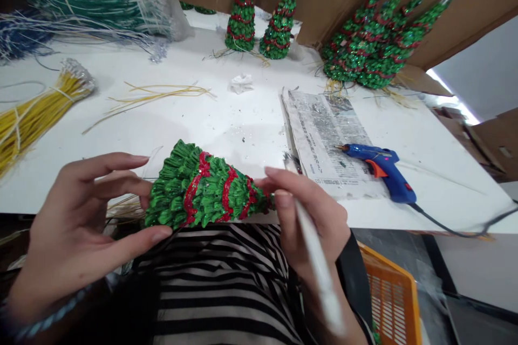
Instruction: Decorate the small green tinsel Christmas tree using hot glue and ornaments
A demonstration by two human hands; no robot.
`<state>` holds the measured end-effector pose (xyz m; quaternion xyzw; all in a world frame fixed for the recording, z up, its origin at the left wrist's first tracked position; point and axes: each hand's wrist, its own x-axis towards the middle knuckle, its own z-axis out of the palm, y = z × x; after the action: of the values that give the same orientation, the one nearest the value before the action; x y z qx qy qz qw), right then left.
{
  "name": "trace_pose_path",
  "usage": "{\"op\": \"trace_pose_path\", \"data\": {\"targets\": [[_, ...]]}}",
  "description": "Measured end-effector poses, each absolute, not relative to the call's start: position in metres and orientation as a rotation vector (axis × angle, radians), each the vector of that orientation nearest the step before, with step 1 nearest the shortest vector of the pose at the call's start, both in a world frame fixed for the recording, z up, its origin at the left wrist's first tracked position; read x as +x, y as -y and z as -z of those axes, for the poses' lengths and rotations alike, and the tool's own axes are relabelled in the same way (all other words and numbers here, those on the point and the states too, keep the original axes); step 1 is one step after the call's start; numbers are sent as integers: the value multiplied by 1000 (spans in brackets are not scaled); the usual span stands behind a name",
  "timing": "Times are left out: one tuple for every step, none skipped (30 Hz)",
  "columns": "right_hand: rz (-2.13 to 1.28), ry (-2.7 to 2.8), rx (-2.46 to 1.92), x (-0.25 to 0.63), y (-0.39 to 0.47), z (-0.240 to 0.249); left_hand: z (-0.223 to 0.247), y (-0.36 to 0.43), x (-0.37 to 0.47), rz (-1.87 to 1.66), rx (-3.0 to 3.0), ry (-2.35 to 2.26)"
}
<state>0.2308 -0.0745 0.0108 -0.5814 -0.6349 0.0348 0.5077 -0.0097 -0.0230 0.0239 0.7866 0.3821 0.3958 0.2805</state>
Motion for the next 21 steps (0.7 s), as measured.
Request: {"op": "trace_pose_path", "data": {"targets": [[-32, 1610, -1443, 237, 75, -10, -25, 23, -12, -1016, 2138, -1013], [-9, 1689, -1463, 242, 76, -8, -25, 23, -15, -978, 2161, -1008], [2, 1749, -1462, 246, 76, -7, -26, 22, -17, -948, 2176, -1008], [-21, 1816, -1463, 250, 76, -6, -26, 22, -19, -931, 2181, -1012], [-58, 1876, -1461, 252, 76, -4, -26, 22, -21, -926, 2180, -1015], [-98, 1924, -1462, 254, 75, -3, -26, 22, -21, -931, 2176, -1016], [-135, 1959, -1466, 254, 75, -2, -26, 22, -21, -941, 2171, -1016], [-167, 1978, -1469, 255, 74, -1, -26, 22, -20, -962, 2163, -1012], [-195, 1987, -1471, 254, 74, 0, -27, 22, -18, -990, 2155, -1003], [-211, 1982, -1467, 254, 74, 1, -27, 21, -16, -1023, 2146, -994], [-217, 1969, -1460, 253, 73, 2, -28, 21, -13, -1061, 2132, -989], [-216, 1951, -1450, 253, 72, 3, -30, 21, -9, -1099, 2113, -998], [-213, 1931, -1441, 252, 72, 3, -31, 20, -6, -1136, 2089, -1017], [-213, 1911, -1434, 251, 71, 4, -33, 20, -3, -1166, 2067, -1042], [-216, 1892, -1433, 251, 70, 5, -35, 19, 0, -1183, 2045, -1074], [-224, 1875, -1433, 250, 69, 5, -37, 17, 3, -1189, 2026, -1109], [-235, 1859, -1433, 249, 69, 6, -39, 15, 6, -1188, 2013, -1141], [-250, 1844, -1433, 248, 68, 6, -41, 13, 8, -1180, 2007, -1170], [-270, 1829, -1438, 246, 67, 6, -42, 11, 10, -1173, 2008, -1198], [-291, 1815, -1442, 245, 66, 7, -44, 9, 12, -1161, 2018, -1223], [-311, 1796, -1450, 244, 66, 7, -46, 6, 14, -1154, 2039, -1242]]}}
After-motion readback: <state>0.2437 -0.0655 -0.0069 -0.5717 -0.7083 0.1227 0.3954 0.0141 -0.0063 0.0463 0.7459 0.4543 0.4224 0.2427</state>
